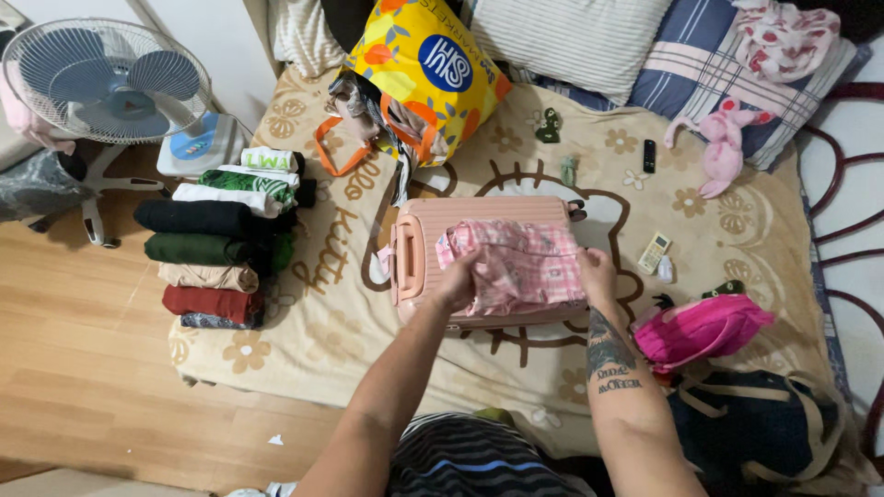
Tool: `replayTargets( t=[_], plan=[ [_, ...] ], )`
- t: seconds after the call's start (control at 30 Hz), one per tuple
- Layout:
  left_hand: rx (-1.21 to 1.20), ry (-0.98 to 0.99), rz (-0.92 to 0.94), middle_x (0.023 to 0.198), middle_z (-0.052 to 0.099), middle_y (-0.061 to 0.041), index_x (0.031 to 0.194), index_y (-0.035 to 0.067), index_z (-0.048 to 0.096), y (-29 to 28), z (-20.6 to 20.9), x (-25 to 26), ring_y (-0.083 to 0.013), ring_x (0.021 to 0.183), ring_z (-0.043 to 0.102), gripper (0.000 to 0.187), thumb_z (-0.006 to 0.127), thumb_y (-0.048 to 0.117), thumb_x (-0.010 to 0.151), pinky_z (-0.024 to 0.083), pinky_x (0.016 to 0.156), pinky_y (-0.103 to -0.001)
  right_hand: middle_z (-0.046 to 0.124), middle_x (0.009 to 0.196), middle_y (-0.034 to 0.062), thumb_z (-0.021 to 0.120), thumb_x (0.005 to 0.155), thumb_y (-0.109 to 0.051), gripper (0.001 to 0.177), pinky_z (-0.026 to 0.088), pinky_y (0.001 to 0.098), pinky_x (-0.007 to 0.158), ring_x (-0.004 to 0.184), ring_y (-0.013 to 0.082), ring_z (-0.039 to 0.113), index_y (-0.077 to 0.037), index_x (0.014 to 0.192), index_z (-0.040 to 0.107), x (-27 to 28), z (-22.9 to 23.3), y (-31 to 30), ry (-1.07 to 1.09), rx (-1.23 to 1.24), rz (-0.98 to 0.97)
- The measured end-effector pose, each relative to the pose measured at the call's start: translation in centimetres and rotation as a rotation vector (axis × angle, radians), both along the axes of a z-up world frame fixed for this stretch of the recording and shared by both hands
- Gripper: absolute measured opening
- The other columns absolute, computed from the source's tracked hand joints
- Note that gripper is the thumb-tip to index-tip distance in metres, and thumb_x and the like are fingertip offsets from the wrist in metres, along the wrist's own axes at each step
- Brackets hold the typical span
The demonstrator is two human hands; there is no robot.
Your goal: The person folds several pieces of clothing on a bed, including a white floral garment and a pink checkered garment. They place the folded items into a yellow shopping bag and a pink suitcase. The person also moves a stack of folded clothes and a pink bag on the bed.
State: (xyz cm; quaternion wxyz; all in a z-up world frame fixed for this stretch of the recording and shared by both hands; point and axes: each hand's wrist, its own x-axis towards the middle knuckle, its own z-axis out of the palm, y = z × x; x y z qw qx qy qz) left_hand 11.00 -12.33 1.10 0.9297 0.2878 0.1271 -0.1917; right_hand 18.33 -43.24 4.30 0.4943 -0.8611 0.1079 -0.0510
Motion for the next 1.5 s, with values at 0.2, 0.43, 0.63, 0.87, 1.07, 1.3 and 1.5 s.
replayTargets(
  t=[0.2, 0.43, 0.63, 0.87, 1.07, 1.3, 1.5],
  plan=[
    [0.565, 0.096, 0.154, 0.104, 0.066, -0.011, 0.144, 0.008, 0.05, 4.9, -2.9, -1.1, -0.0268, 0.092, 0.067, 0.048, 0.052, 0.02, 0.098, 0.059, 0.081, -0.045, 0.074, 0.112, 0.0203, 0.07, 0.092, -0.046, 0.058, 0.053, 0.0405, 0.091, 0.102, 0.03, 0.07, 0.004, 0.122, 0.069, 0.5, -1.8, 0.3, 0.116, -0.129, 0.097],
    [1.813, -0.21, 0.514, 0.138, 0.054, -0.032, 0.149, 0.0, 0.04, 1.7, -0.9, -4.5, -0.0455, 0.128, 0.051, 0.077, 0.072, 0.027, 0.085, 0.037, 0.108, -0.058, 0.073, 0.115, 0.0211, 0.071, 0.087, -0.055, 0.069, 0.055, 0.0429, 0.089, 0.101, 0.0324, 0.071, 0.003, 0.126, 0.066, 2.1, -1.8, 1.4, 0.473, -0.03, 0.107],
    [2.342, -0.923, -0.445, 0.17, 0.021, -0.016, 0.16, 0.017, 0.034, -3.7, 4.3, -7.4, -0.0379, 0.157, 0.016, 0.09, 0.063, 0.049, 0.081, 0.01, 0.122, -0.061, 0.073, 0.115, 0.0217, 0.078, 0.083, -0.032, 0.062, 0.056, 0.045, 0.087, 0.099, 0.033, 0.072, 0.008, 0.13, 0.064, 2.8, -1.3, 1.4, 0.425, 0.135, 0.165],
    [2.051, -0.849, -0.331, 0.167, 0.018, -0.02, 0.157, 0.008, 0.025, -6.4, 11.1, -6.0, -0.0378, 0.152, 0.015, 0.108, 0.068, 0.068, 0.078, 0.01, 0.12, -0.058, 0.07, 0.109, 0.013, 0.067, 0.085, -0.018, 0.047, 0.055, 0.0412, 0.079, 0.092, 0.0246, 0.069, -0.002, 0.129, 0.061, 2.5, 2.7, 4.4, 0.342, 0.649, 0.238],
    [1.053, -0.441, 0.387, 0.137, 0.059, -0.027, 0.152, 0.007, 0.059, -7.6, 11.9, -0.5, -0.0305, 0.111, 0.056, 0.064, 0.061, 0.032, 0.094, 0.04, 0.094, -0.043, 0.07, 0.11, 0.0097, 0.067, 0.098, -0.022, 0.033, 0.054, 0.0356, 0.09, 0.101, 0.0201, 0.068, -0.001, 0.122, 0.062, 3.9, 9.8, 8.2, 0.296, 1.079, 0.593],
    [0.641, -0.472, 0.456, 0.119, 0.071, -0.006, 0.133, 0.005, 0.063, 2.0, 17.3, 4.8, -0.0175, 0.109, 0.068, 0.038, 0.06, 0.017, 0.097, 0.057, 0.093, -0.031, 0.054, 0.138, 0.0074, 0.077, 0.09, -0.011, 0.067, 0.041, 0.0344, 0.11, 0.13, 0.0193, 0.05, -0.001, 0.145, 0.041, 6.2, 19.5, 8.1, -0.319, 0.493, 0.818],
    [0.349, -0.393, 0.273, 0.107, 0.069, -0.006, 0.13, 0.006, 0.061, 4.2, 21.7, 5.9, -0.0157, 0.092, 0.069, 0.039, 0.065, 0.021, 0.095, 0.059, 0.08, -0.036, 0.066, 0.131, 0.0094, 0.071, 0.092, -0.008, 0.051, 0.05, 0.0343, 0.103, 0.12, 0.0199, 0.062, 0.003, 0.14, 0.055, 8.4, 20.4, 8.8, -0.051, 0.724, 0.888]
  ],
)
